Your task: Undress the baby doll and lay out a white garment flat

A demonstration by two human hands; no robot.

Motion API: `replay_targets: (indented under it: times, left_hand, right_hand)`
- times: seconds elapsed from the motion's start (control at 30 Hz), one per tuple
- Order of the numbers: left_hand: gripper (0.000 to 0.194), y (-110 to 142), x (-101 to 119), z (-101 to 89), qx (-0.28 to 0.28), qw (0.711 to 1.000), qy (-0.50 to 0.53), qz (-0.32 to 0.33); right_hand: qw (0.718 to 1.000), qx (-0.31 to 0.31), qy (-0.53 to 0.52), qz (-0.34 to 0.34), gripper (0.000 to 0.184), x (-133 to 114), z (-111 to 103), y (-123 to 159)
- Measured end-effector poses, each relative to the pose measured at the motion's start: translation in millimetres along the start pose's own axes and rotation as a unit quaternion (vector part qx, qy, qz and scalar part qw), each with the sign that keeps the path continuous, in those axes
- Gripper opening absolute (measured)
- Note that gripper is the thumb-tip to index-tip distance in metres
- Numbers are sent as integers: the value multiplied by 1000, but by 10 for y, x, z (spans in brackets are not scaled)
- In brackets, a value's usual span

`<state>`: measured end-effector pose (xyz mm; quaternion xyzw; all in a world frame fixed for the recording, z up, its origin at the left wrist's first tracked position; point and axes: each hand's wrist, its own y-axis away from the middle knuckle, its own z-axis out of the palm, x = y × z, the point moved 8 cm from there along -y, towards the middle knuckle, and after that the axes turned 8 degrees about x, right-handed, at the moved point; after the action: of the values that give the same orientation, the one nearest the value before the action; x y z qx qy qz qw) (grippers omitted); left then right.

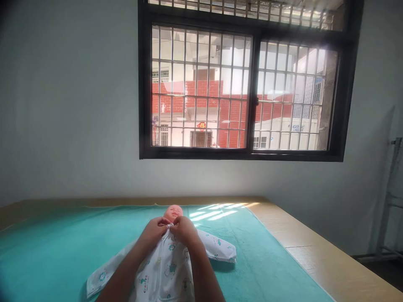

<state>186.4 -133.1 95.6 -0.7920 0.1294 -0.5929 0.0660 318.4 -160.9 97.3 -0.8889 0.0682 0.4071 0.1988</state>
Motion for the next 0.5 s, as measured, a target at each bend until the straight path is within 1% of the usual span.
replay_targets:
  times: [0.1,0.17,0.37,0.5]
  left_hand:
    - [5,18,25,6,0,1000,-24,8]
    - [7,34,48,8,-2,999,-35,15]
    - [15,74,94,62,-33,997,-50,39]
    - [14,59,109,47,13,994,-84,72]
  right_hand:
    - [999,-4,-31,9,4,41,25,-9]
    - [998,-4,-58,21,4,82,36,-17]
    - [990,-8,-129,50,8,161,35,-47]
    - [983,-11,-167,78,8,212,41,-57]
